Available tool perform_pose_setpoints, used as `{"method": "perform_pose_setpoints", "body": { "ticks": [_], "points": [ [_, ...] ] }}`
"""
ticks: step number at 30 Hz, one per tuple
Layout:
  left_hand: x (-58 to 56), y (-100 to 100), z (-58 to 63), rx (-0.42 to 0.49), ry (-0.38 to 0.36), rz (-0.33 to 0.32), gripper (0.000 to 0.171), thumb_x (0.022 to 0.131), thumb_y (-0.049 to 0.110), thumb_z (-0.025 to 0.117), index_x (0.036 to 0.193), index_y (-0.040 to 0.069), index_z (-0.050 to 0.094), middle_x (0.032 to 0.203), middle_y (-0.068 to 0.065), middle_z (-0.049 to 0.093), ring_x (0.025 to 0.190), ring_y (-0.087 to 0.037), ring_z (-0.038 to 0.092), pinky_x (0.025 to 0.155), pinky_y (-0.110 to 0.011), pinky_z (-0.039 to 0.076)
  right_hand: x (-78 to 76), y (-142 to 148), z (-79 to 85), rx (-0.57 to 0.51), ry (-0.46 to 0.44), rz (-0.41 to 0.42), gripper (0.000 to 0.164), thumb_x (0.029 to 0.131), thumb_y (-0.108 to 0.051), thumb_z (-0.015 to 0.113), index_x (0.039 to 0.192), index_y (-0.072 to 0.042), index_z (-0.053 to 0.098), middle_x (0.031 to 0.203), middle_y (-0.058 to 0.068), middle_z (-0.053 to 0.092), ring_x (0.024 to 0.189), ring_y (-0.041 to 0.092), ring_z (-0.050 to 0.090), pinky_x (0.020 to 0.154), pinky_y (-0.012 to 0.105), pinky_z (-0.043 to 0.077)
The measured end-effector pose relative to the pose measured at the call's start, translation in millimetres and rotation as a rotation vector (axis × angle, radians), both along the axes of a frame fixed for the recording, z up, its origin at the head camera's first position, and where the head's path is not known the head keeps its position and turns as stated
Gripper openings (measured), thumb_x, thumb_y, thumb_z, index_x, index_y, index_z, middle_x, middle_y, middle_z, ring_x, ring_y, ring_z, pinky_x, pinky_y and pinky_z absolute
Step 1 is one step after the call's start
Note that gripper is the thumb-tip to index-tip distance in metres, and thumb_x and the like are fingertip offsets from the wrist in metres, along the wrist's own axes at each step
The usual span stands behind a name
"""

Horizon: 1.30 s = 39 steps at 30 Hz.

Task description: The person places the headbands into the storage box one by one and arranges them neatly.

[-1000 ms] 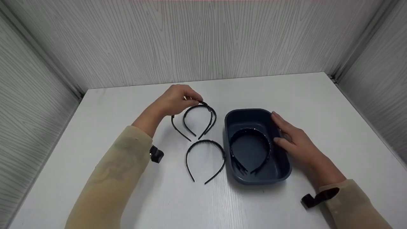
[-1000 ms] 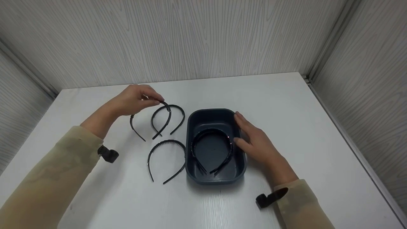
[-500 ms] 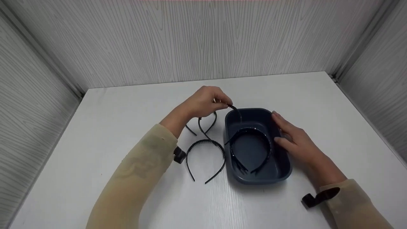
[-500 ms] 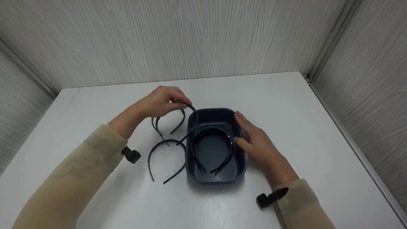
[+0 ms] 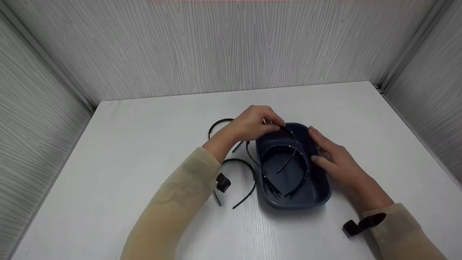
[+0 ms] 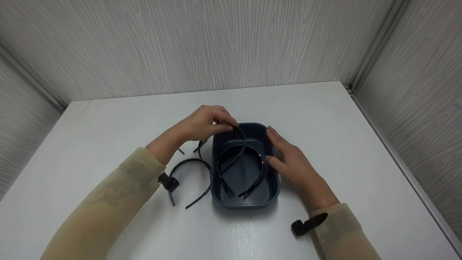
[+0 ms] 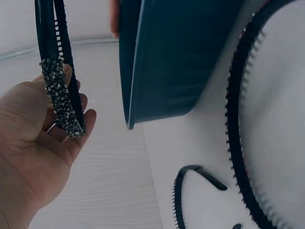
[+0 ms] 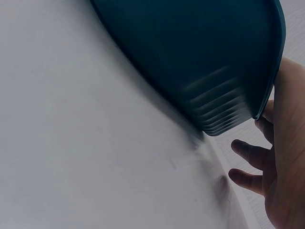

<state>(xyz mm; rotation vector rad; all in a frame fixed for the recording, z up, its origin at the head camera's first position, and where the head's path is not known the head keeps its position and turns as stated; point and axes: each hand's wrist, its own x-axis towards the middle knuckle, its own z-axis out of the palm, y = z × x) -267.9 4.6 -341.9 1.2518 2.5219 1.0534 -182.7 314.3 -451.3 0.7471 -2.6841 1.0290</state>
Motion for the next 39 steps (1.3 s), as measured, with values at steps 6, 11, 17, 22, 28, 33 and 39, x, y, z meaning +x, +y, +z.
{"method": "perform_pose_setpoints", "body": {
  "ticks": [6,11,17,22,28,33,39],
  "points": [
    [1.6,13,-8.4,0.035,0.004,-0.032,0.021,0.104,0.016,0.071,0.122,0.012,0.082,0.118,-0.003,0.075,0.112,-0.012,0.065,0.097,-0.022,0.050,1.0,0,1.1,-0.005,-0.007,0.004,0.070,0.106,-0.019,0.062,0.169,-0.019,0.030,0.174,0.002,0.028,0.158,0.030,0.029,0.120,0.014,0.018],
    [2.5,20,-16.0,0.042,0.000,-0.049,0.021,0.104,0.016,0.071,0.123,0.012,0.081,0.118,-0.002,0.074,0.112,-0.010,0.065,0.098,-0.019,0.049,0.4,-1,0.9,-0.001,-0.013,0.008,0.071,0.107,-0.018,0.062,0.169,-0.020,0.029,0.174,0.002,0.027,0.158,0.028,0.028,0.121,0.015,0.018],
    [2.7,26,-24.3,0.040,-0.008,-0.056,0.021,0.104,0.016,0.071,0.123,0.012,0.081,0.118,-0.002,0.074,0.112,-0.009,0.065,0.098,-0.017,0.047,-1.2,2,-0.6,0.024,-0.016,0.007,0.071,0.107,-0.021,0.061,0.170,-0.021,0.028,0.174,0.002,0.026,0.159,0.022,0.026,0.120,0.015,0.018],
    [3.3,29,-28.6,0.023,-0.006,-0.051,0.022,0.104,0.016,0.071,0.123,0.012,0.081,0.117,-0.002,0.074,0.110,-0.010,0.065,0.098,-0.018,0.047,-0.7,3,-1.8,0.019,-0.027,-0.011,0.072,0.106,-0.021,0.061,0.170,-0.024,0.028,0.174,-0.002,0.026,0.158,0.019,0.027,0.121,0.015,0.018],
    [3.4,32,-35.0,0.013,0.014,-0.056,0.021,0.104,0.017,0.072,0.122,0.012,0.082,0.114,0.000,0.074,0.107,-0.008,0.065,0.096,-0.019,0.049,0.8,2,-1.6,0.008,-0.027,-0.023,0.073,0.105,-0.018,0.062,0.170,-0.025,0.029,0.173,-0.003,0.027,0.158,0.020,0.028,0.121,0.015,0.018],
    [3.0,34,-37.8,0.005,0.019,-0.064,0.021,0.104,0.018,0.073,0.121,0.012,0.082,0.114,0.000,0.074,0.107,-0.008,0.064,0.096,-0.019,0.049,0.8,2,-1.1,0.013,-0.028,-0.022,0.073,0.106,-0.018,0.062,0.170,-0.025,0.028,0.174,-0.003,0.027,0.158,0.020,0.027,0.121,0.015,0.018],
    [3.7,38,-38.7,-0.010,0.041,-0.076,0.021,0.103,0.017,0.073,0.122,0.012,0.082,0.116,-0.001,0.075,0.111,-0.010,0.065,0.097,-0.018,0.048,1.1,3,-1.3,0.007,-0.025,-0.012,0.073,0.106,-0.018,0.062,0.170,-0.024,0.029,0.173,-0.002,0.027,0.158,0.017,0.027,0.121,0.015,0.018]
  ]
}}
